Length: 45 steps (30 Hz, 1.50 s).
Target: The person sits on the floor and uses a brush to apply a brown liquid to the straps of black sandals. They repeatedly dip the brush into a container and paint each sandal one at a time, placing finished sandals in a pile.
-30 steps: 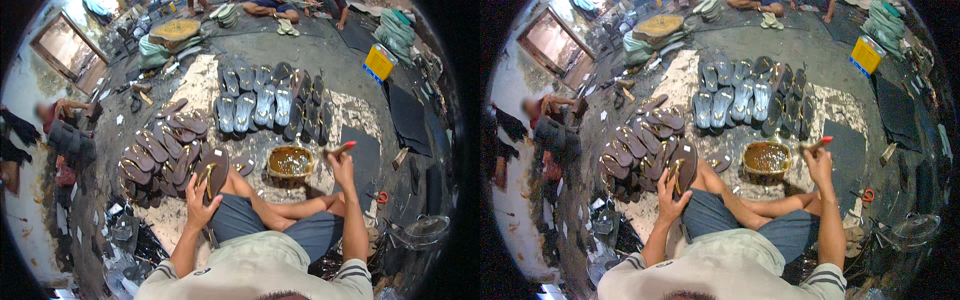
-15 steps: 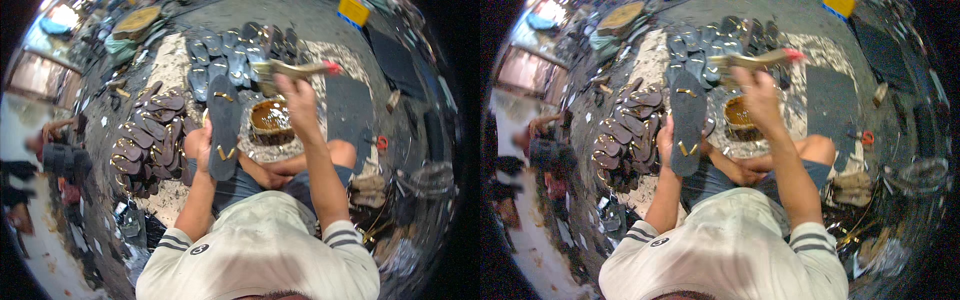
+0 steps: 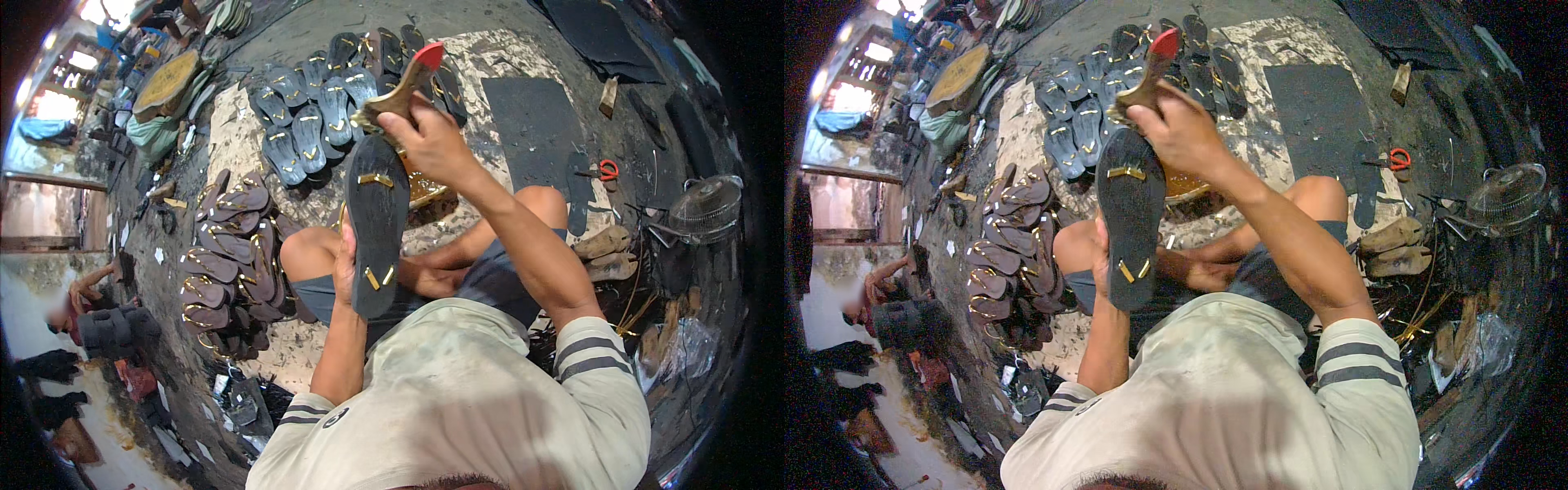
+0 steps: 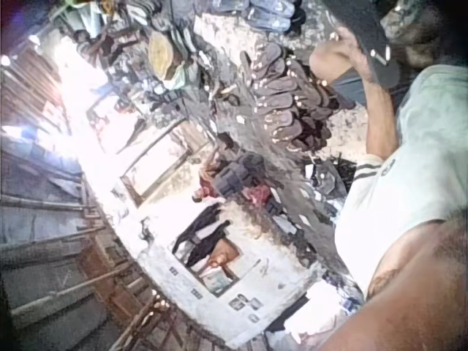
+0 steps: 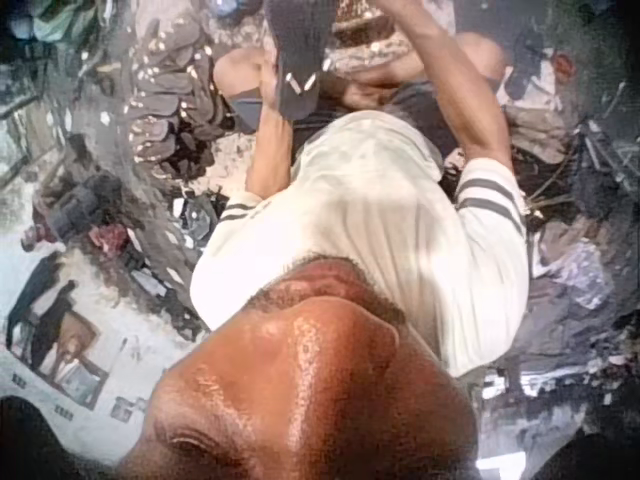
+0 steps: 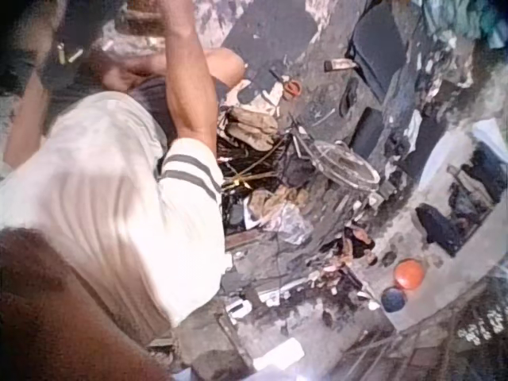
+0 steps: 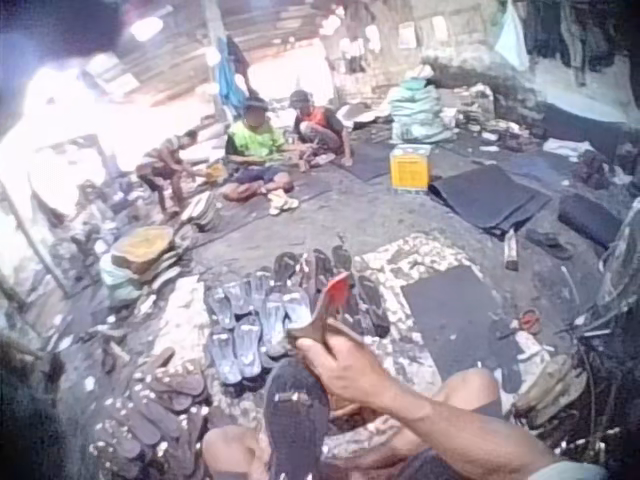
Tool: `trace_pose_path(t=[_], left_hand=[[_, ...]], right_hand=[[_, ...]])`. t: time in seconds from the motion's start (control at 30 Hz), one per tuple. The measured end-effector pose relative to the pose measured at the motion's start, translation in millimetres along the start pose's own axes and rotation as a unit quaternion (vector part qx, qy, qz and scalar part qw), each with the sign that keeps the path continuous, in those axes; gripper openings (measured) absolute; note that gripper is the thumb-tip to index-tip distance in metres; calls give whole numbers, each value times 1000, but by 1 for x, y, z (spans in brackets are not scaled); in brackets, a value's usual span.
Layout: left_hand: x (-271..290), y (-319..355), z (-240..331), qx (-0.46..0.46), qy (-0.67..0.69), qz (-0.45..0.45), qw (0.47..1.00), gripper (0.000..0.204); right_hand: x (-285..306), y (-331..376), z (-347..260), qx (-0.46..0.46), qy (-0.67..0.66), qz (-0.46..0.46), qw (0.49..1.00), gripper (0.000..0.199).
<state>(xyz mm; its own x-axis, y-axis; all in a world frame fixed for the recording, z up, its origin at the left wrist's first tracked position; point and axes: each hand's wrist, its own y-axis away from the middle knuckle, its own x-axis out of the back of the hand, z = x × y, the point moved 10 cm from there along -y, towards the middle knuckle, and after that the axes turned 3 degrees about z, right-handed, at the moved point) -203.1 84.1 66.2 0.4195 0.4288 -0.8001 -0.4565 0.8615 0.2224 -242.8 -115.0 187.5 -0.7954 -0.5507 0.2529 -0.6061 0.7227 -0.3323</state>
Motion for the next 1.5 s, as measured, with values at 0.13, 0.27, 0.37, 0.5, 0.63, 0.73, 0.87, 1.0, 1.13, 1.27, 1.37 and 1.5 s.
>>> trace_pose_path(t=[0.13, 0.27, 0.37, 0.5, 0.63, 0.73, 0.87, 1.0, 1.13, 1.27, 1.37, 1.5], left_hand=[[2, -6, 3, 28, 73, -17, 997, 51], [5, -2, 9, -5, 33, 8, 999, 54], [-6, -8, 10, 3, 66, -22, 998, 57], [-25, -40, 38, -44, 129, -42, 990, 64], [-15, -68, 64, -67, 123, -105, 985, 65], [-17, -79, 66, -80, 180, 40, 980, 61], [29, -89, 39, -71, 84, -19, 994, 66], [-23, -51, 4, -39, 173, -29, 984, 63], [-25, -63, 38, -37, 167, -178, 969, 57], [-9, -42, 20, -15, 97, -8, 995, 57], [-7, -32, 3, -19, 65, -62, 996, 54], [22, -50, 14, -27, 183, 127, 974, 53]], right_hand=[[-17, 54, -24, 52, -104, 19, 993, 28], [6, 17, 20, -36, -155, -10, 987, 26], [-6, 15, -48, 196, 39, -24, 980, 24], [-37, 73, -12, 103, -130, 7, 986, 25], [-79, 160, -13, -85, -207, -138, 965, 30], [-54, 148, -43, 14, -153, -119, 981, 26], [-53, 115, -56, 218, -60, -95, 970, 31], [-42, 33, -38, 225, 44, -15, 973, 14], [-52, 90, -45, 252, -37, -46, 966, 28], [-21, 62, -29, 241, 53, 19, 969, 26], [-8, 16, -24, 261, 110, 21, 959, 23], [-29, 86, -4, 200, -67, 6, 977, 23]])
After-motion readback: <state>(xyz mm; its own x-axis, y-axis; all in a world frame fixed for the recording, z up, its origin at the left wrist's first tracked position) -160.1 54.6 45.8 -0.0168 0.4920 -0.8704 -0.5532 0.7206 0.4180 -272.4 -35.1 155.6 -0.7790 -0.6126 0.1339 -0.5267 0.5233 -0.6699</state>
